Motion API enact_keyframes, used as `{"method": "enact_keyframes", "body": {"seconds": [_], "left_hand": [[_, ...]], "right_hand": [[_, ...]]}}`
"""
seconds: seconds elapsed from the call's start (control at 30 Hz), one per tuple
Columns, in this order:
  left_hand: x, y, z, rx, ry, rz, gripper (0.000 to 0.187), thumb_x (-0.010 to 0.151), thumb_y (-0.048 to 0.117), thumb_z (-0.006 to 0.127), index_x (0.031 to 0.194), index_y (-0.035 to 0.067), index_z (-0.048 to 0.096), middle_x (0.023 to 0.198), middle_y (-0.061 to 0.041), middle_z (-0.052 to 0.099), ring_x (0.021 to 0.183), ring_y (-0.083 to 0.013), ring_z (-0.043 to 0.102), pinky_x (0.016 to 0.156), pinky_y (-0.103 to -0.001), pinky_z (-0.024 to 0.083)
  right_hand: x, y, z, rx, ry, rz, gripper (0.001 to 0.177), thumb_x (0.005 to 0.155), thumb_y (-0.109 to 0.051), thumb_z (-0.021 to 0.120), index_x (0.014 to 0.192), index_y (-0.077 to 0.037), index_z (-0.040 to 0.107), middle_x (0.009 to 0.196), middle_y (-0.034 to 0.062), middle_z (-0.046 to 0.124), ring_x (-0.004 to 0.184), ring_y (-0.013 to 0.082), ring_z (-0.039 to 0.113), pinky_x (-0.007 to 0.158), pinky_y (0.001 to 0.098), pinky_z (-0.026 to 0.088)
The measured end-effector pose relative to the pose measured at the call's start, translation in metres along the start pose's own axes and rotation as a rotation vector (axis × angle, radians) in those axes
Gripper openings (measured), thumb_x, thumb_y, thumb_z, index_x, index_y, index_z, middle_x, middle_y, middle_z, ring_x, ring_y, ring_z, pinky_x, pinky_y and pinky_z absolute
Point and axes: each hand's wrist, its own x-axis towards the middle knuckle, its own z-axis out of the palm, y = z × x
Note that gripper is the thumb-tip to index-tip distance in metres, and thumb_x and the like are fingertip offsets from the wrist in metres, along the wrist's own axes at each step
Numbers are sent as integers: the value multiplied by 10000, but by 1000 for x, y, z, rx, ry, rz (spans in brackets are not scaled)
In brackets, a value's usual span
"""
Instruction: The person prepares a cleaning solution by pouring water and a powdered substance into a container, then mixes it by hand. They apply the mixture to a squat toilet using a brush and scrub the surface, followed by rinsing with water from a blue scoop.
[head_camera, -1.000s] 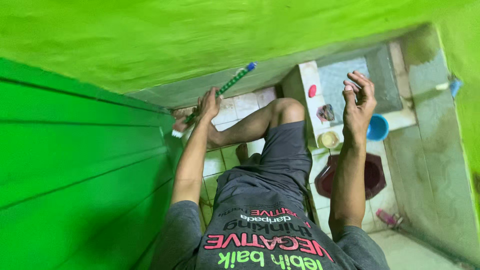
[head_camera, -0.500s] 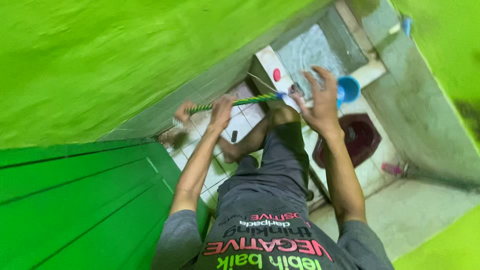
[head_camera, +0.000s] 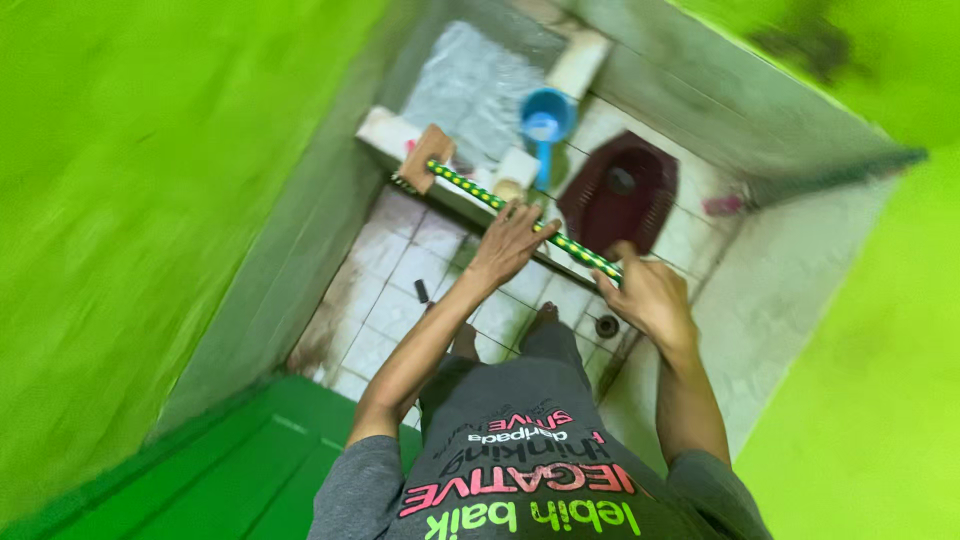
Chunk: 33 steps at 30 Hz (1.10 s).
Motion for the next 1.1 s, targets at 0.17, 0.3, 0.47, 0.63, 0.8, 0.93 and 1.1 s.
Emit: {"method": "enact_keyframes", "body": {"seconds": [0.17, 0.3, 0.47, 0.63, 0.8, 0.93, 1.1], "left_hand": [[92, 86, 37, -69, 45, 59, 717, 980, 68, 683, 1643, 288, 521, 1607, -165, 502, 1556, -412, 405, 1347, -565, 315], [130, 121, 62, -251, 22, -53, 687, 973, 151, 739, 1613, 206, 495, 1694, -230, 387, 1579, -500, 286, 1287, -615, 287], [127, 137, 92, -375, -47, -207, 587, 1033, 187, 736, 1582, 165, 529, 1675, -213, 418, 1594, -495, 302, 1313, -600, 300], [121, 136, 96, -439, -35, -281, 534, 1044, 176, 724, 1551, 132, 560, 1675, -224, 425, 1581, -483, 341, 1310, -573, 332], [116, 122, 84, -405, -43, -332, 504, 1035, 176, 732, 1513, 108, 589, 1635, -243, 464, 1586, -490, 328, 1270, -556, 346], [131, 107, 79, -360, -40, -336, 477, 1046, 168, 722, 1500, 92, 595, 1606, -234, 508, 1565, -480, 378, 1275, -552, 346], [142, 94, 84, -420, -43, -323, 471, 1053, 152, 704, 1505, 87, 591, 1595, -216, 525, 1550, -458, 424, 1269, -534, 378]], "right_hand": [[-52, 159, 13, 275, 0, 176, 437, 923, -316, 663, 1317, -128, 661, 729, 221, 738, 725, 388, 795, 758, 541, 611], [-39, 264, 71, 447, -29, 383, 438, 1051, -401, 598, 1418, -162, 612, 830, 245, 763, 855, 471, 751, 791, 600, 557], [45, 339, 188, 412, 293, 383, 343, 1095, -335, 608, 1285, -72, 719, 1007, 285, 767, 965, 510, 745, 870, 578, 589], [101, 362, 235, 528, 38, 718, 357, 1057, -282, 615, 1255, -4, 719, 1101, 293, 762, 1039, 467, 757, 911, 538, 604], [99, 359, 282, 603, -101, 850, 371, 1019, -229, 623, 1225, 64, 720, 1194, 302, 756, 1112, 423, 769, 953, 497, 618], [102, 353, 283, 569, -155, 870, 295, 1015, -128, 631, 1235, 31, 745, 1259, 284, 766, 1154, 410, 768, 981, 490, 633], [141, 368, 279, 549, -82, 874, 351, 982, -154, 713, 1282, 25, 681, 1215, 283, 745, 1125, 404, 752, 964, 459, 625]]}}
